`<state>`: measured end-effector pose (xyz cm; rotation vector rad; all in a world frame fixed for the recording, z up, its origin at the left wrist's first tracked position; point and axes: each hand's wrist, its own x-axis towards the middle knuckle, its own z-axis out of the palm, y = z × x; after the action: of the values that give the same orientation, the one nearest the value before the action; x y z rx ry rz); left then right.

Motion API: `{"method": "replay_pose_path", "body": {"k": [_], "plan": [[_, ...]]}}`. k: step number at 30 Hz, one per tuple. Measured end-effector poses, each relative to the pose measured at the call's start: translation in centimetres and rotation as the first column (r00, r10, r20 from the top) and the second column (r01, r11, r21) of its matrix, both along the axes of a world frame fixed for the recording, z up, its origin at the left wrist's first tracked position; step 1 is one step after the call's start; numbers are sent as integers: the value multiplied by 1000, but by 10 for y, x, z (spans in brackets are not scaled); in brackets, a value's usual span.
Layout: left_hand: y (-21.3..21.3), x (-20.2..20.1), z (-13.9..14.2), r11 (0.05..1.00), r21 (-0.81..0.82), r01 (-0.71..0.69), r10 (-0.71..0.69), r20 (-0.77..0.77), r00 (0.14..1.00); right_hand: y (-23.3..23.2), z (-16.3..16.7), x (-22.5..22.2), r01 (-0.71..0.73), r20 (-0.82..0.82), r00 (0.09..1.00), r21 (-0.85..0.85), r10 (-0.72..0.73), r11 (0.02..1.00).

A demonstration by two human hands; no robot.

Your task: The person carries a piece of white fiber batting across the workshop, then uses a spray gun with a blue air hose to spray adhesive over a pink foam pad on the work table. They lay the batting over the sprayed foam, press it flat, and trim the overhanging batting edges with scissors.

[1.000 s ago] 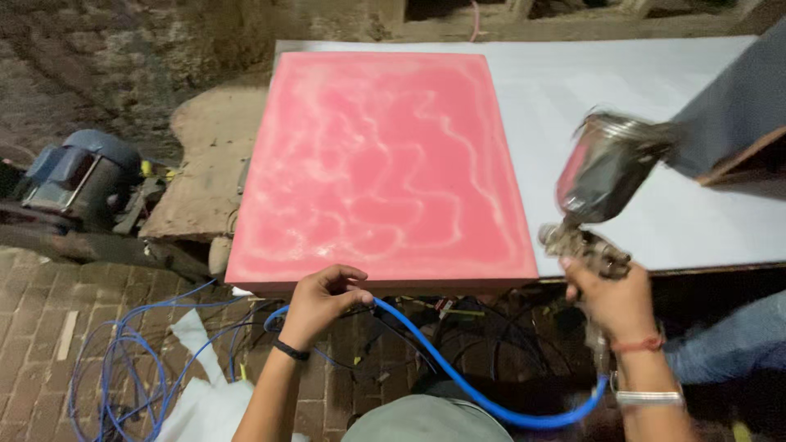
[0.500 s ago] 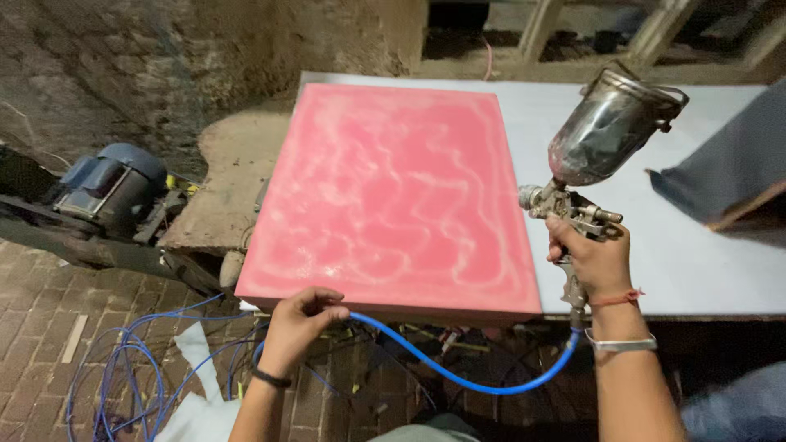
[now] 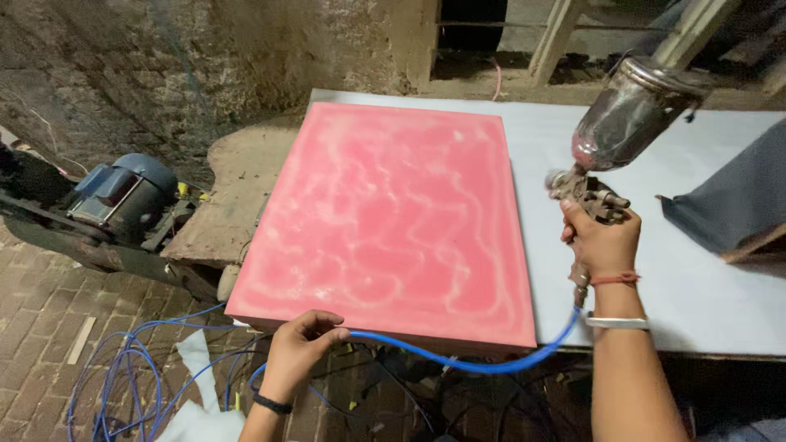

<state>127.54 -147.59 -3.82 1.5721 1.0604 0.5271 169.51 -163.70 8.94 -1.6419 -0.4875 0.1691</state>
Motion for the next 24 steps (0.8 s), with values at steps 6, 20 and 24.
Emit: {"method": "replay_pose_path", "body": {"k": [6, 20, 24], "plan": [[-11, 21, 5, 994, 0, 113, -112, 78, 991, -57, -17, -20, -73, -111, 991, -26, 70, 997], [-45, 42, 8, 922, -74, 381, -367, 149, 918, -168, -57, -98, -129, -194, 978, -276, 76, 952], [-32, 26, 11, 929, -177, 326, -282, 234, 931, -140, -36, -86, -170, -145, 978, -130, 151, 977]]}}
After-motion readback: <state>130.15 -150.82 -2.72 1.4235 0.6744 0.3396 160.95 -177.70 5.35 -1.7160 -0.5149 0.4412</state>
